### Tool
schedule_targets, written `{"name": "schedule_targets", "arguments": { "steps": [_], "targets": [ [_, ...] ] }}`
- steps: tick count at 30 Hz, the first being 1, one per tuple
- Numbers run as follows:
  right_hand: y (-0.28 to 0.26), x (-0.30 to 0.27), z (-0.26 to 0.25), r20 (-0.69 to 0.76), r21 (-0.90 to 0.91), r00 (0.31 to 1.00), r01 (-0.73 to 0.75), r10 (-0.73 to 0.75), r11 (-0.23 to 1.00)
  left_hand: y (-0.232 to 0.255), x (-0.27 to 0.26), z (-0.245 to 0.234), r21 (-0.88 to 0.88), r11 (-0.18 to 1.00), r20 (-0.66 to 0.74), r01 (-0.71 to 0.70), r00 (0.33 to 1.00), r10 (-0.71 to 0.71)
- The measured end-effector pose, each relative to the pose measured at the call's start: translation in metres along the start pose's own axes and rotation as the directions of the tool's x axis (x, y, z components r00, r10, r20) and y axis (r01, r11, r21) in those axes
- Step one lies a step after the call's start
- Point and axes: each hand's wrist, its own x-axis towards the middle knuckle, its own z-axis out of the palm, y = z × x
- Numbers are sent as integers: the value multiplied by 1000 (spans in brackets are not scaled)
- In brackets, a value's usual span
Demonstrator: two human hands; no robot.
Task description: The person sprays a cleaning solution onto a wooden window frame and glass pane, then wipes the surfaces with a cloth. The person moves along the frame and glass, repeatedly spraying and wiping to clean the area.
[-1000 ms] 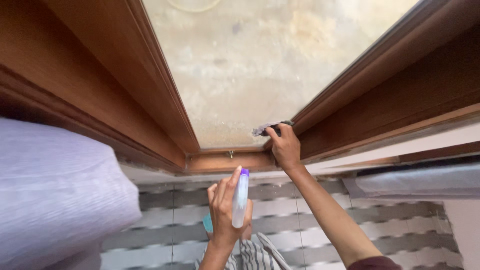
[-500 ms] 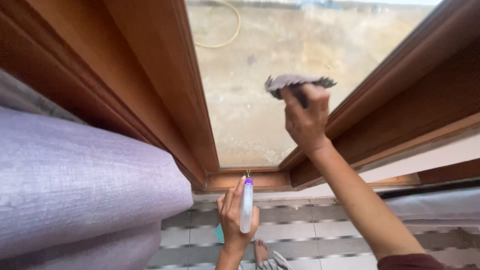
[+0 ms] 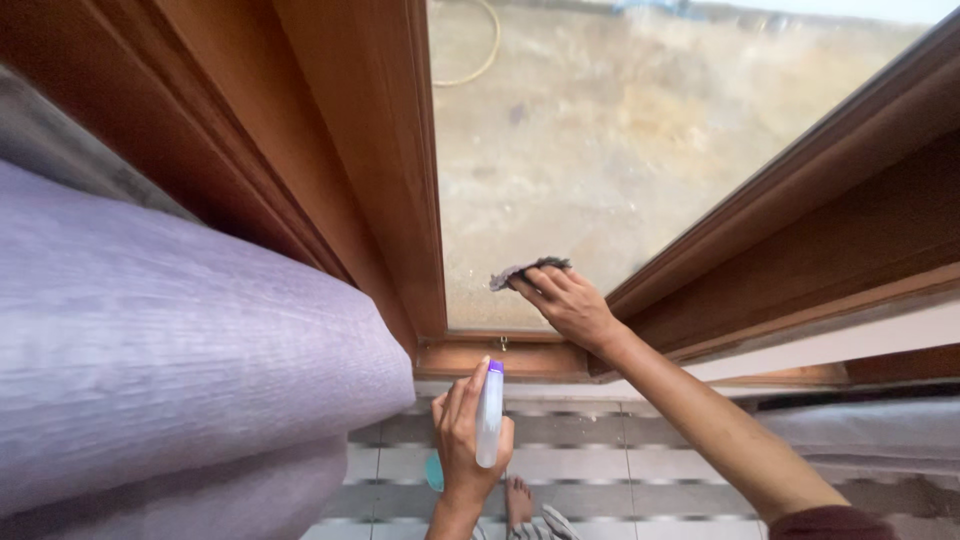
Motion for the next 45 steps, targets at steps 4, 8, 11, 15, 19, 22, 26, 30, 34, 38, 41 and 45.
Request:
{"name": "schedule_targets", "arguments": {
  "steps": [4,8,11,15,19,22,26,30,34,38,41,45],
  "targets": [
    [18,59,-69,-286,-73,957,-71,47,995,2,7,-2,-8,1000,-4,5,1000,-5],
    [26,93,-111,-413,-48,896,-201,164,978,-1,10,-4,-12,1000,-9,3,1000,-4],
    [18,106,-92,-476,-71,871,-179,124,981,-4,9,-5,-17,999,-12,30,999,-30],
    [-17,89,-27,-325,-60,946,-22,1,998,-8,4,-11,-15,999,-30,43,999,-44],
    [-39,58,19,-75,-79,994,68,-74,995,-13,4,-17,-68,984,17,164,986,-163],
    [-41,55,19,11,-37,996,89,-88,995,-16,2,-20,-65,981,27,182,983,-181],
    [-27,80,-29,-137,-45,990,19,-25,999,-16,0,-17,-35,994,-39,102,994,-104],
    [-4,113,-93,-357,-96,931,-117,75,988,-15,-1,-12,-34,992,-22,123,992,-124],
    [0,126,-121,-416,-103,891,-246,183,964,-13,-1,-10,-83,974,40,210,977,-208],
    [-12,120,-93,-426,-41,893,-177,143,983,-13,-6,-10,-116,967,39,228,974,-224],
    [-34,95,-45,-362,55,919,-146,157,988,-25,-12,-7,-51,982,45,181,983,-179],
    [-59,72,26,-324,45,935,-140,147,989,-41,-14,-7,50,988,46,143,988,-145]
  ]
}}
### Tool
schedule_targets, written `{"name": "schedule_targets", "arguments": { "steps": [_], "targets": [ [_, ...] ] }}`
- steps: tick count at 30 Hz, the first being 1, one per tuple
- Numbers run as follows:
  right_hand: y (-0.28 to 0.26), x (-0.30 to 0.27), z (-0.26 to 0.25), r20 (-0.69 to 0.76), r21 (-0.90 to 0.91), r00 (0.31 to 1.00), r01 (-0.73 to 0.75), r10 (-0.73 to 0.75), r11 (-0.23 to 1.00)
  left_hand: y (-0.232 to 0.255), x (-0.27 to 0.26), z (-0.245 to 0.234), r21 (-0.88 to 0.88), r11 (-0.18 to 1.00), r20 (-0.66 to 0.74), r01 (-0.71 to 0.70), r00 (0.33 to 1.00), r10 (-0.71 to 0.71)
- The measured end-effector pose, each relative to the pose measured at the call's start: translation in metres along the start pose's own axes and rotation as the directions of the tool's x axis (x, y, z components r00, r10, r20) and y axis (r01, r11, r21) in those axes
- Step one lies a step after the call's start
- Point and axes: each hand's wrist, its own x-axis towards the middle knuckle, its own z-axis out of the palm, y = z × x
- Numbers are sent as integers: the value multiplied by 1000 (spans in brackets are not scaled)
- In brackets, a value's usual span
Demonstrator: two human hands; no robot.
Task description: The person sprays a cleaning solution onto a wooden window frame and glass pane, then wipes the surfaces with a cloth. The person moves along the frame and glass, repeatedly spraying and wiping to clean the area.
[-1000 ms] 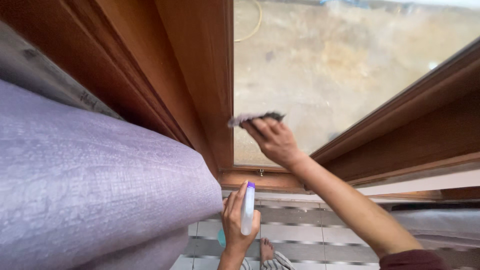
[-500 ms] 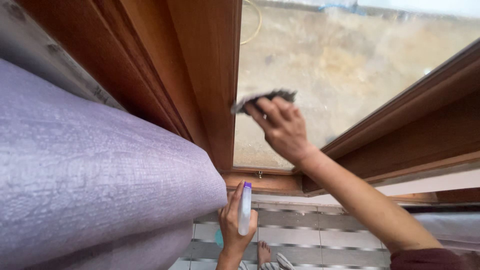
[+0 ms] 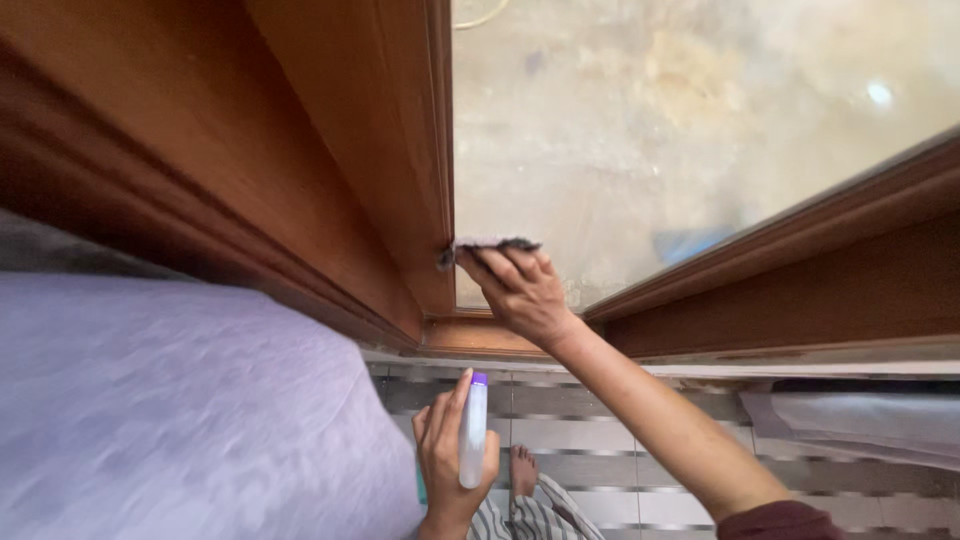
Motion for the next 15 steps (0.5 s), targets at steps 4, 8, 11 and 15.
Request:
{"name": "schedule_targets", "arguments": {
  "steps": [4,8,11,15],
  "targets": [
    [-7,-53,51,63,-22,997,56,-54,998,-12,-6,9,35,998,22,43,999,-44],
    [-4,-95,84,296,35,940,164,-167,986,-17,-11,18,40,998,1,48,999,-48],
    [18,-126,89,469,41,845,269,-256,962,-17,-14,22,37,998,8,59,998,-60],
    [75,-172,53,791,80,564,292,-239,953,-17,-19,24,20,998,14,53,998,-53]
  ]
}}
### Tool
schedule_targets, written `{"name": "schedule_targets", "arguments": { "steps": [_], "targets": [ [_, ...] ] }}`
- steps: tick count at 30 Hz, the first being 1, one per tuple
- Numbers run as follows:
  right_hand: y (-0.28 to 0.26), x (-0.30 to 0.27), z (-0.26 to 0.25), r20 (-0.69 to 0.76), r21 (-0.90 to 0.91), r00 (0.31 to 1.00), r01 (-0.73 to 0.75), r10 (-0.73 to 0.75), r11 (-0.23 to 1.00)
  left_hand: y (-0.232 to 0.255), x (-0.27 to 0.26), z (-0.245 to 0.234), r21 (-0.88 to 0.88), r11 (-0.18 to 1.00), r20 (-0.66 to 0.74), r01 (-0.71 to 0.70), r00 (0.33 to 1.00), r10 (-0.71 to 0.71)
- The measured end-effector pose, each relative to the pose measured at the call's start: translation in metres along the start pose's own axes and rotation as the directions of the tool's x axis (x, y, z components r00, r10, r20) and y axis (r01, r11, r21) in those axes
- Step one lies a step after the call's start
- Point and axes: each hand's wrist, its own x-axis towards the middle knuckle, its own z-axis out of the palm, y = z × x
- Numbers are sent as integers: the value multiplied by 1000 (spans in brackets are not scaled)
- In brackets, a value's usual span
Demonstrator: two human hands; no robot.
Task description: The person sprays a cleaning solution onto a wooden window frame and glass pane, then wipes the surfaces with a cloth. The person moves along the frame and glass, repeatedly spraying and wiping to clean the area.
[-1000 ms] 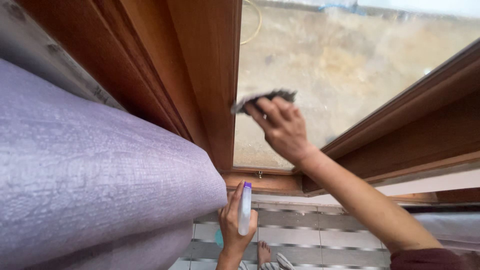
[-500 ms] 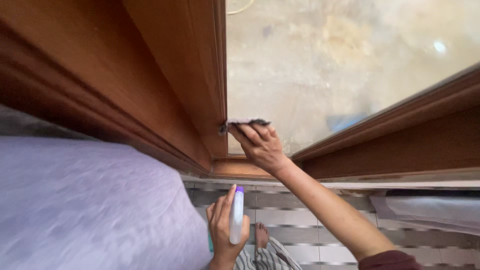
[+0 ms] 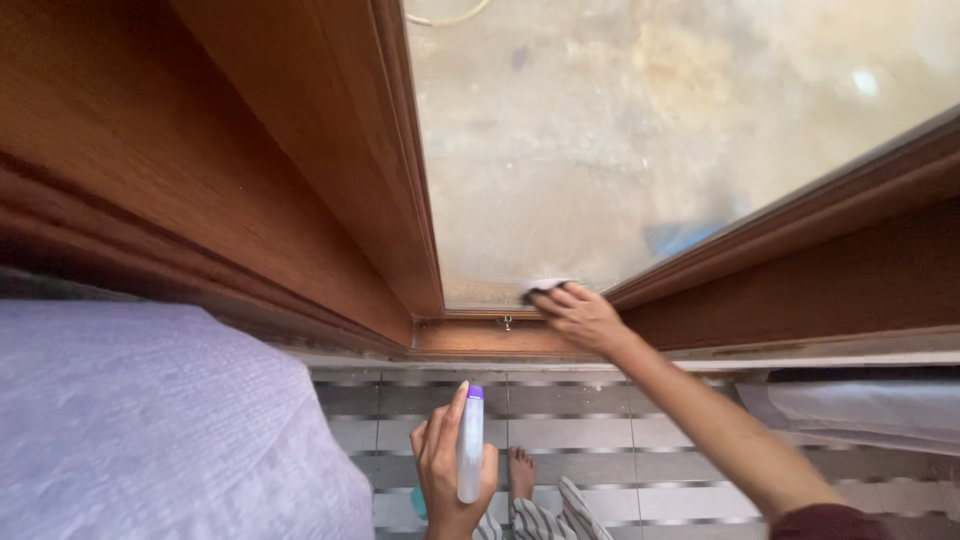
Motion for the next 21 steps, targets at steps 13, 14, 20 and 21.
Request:
{"name": "schedule_targets", "arguments": {
  "steps": [13,14,20,21],
  "targets": [
    [-12,21,-65,-372,20,919,-131,129,991,5,0,-6,8,1000,0,-6,1000,6],
    [-21,40,-76,-435,47,894,-97,108,994,6,0,-6,10,1000,3,-7,1000,7],
    [-36,81,-107,-525,45,851,-7,30,999,9,11,1,10,999,-7,-46,999,46],
    [-31,74,-104,-465,36,885,16,3,999,10,14,2,11,999,0,-38,999,38]
  ]
}}
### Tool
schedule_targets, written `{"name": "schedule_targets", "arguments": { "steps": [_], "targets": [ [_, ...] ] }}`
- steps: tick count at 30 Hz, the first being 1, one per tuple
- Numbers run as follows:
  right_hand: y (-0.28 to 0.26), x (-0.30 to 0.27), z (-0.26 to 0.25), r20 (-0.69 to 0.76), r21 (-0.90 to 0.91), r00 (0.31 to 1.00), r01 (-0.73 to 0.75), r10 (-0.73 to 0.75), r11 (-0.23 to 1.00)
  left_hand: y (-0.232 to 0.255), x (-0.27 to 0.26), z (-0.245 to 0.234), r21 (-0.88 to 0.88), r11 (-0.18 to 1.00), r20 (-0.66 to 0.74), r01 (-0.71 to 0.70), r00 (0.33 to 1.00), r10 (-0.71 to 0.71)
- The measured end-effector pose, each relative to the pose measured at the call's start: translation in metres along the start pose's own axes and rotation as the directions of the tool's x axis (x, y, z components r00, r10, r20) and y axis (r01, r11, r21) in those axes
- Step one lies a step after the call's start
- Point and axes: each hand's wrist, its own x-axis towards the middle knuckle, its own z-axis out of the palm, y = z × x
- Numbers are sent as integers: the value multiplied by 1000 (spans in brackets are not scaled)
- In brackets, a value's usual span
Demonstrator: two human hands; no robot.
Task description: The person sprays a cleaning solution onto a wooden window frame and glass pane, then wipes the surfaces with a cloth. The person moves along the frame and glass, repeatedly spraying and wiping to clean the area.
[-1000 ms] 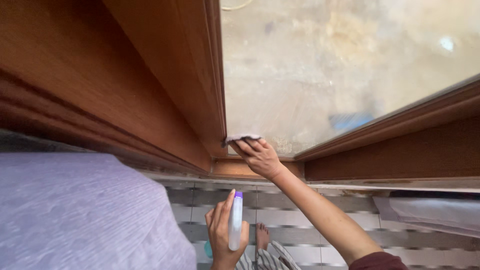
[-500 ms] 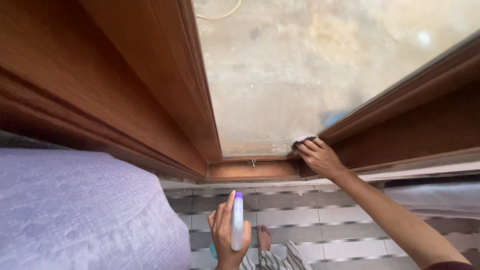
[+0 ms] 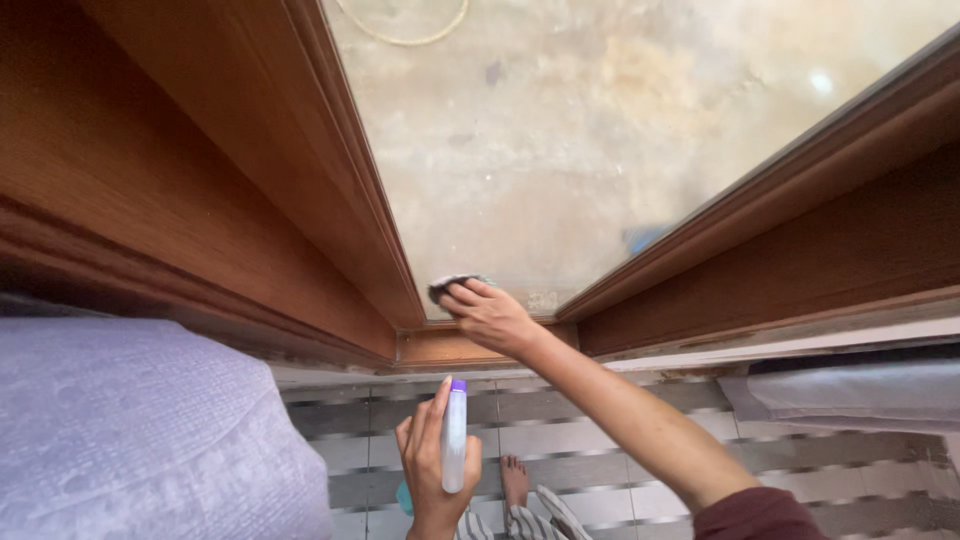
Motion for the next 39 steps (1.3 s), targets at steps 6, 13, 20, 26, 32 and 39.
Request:
{"name": "schedule_targets", "arguments": {
  "steps": [6,13,20,26,32,39],
  "targets": [
    [53,-106,-22,292,-192,956,88,-28,978,9,11,0,-50,999,7,-15,1000,15],
    [75,-135,-51,192,-131,979,-45,70,990,5,10,-8,-72,997,0,-31,1000,31],
    [17,18,-59,-51,-81,998,20,-24,997,0,8,-11,-27,999,-15,-37,999,37],
    [16,18,-65,-45,-87,999,-4,0,996,3,14,-6,-32,999,7,-31,999,31],
    [72,-107,-77,287,-141,954,-47,86,989,15,22,-6,-92,993,0,-69,998,69],
    [90,-116,-105,33,-193,997,-67,75,979,19,27,-9,-103,991,2,-86,996,87]
  ]
}}
